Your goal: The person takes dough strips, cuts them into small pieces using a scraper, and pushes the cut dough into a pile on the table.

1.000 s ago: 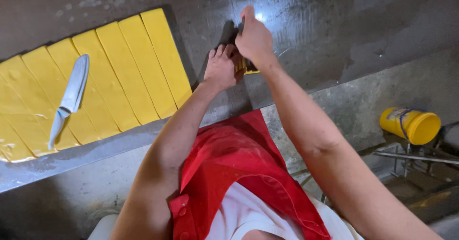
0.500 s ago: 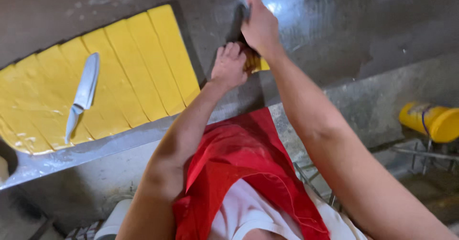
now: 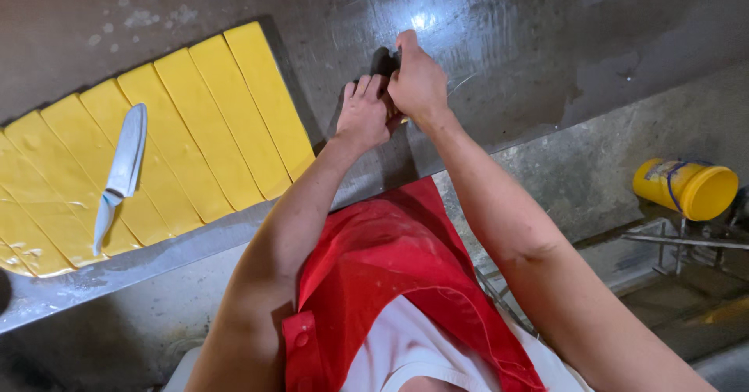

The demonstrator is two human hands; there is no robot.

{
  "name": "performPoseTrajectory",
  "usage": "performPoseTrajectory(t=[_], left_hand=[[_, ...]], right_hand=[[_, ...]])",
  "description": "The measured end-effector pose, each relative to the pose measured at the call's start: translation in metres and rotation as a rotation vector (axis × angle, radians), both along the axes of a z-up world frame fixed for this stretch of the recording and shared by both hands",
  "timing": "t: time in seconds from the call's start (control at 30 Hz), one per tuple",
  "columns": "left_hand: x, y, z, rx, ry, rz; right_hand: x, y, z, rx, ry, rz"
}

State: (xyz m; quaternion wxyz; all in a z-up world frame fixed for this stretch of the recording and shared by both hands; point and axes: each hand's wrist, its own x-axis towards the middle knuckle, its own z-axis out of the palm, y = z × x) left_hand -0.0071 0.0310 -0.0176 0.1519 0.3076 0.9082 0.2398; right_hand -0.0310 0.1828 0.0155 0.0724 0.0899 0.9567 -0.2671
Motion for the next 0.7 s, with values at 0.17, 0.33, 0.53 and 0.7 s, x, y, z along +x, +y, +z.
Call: performPoseTrajectory(t=[0.17,0.33,0.53,0.7], left_hand=[[-0.003,-0.001,-0.002,0.083,0.095,0.051],[-0.008,0.005,0.014,0.117,0.079,0.070],[-0.008,0.005,0.018,0.083,-0.011,0.022],[-0.002,0.006,0.006,0.082,0.049,0.024]], right_hand=[[-0.031,-0.006,-0.020,-0.008,0.174,0.027],[-0.073,-0.001,0.005,0.010,-0.016,-0.005],[-0.016,0.003,0.014,0.039,-0.024,-0.005],[-0.007,0.002,0.004,0.036,-0.012,0.009]])
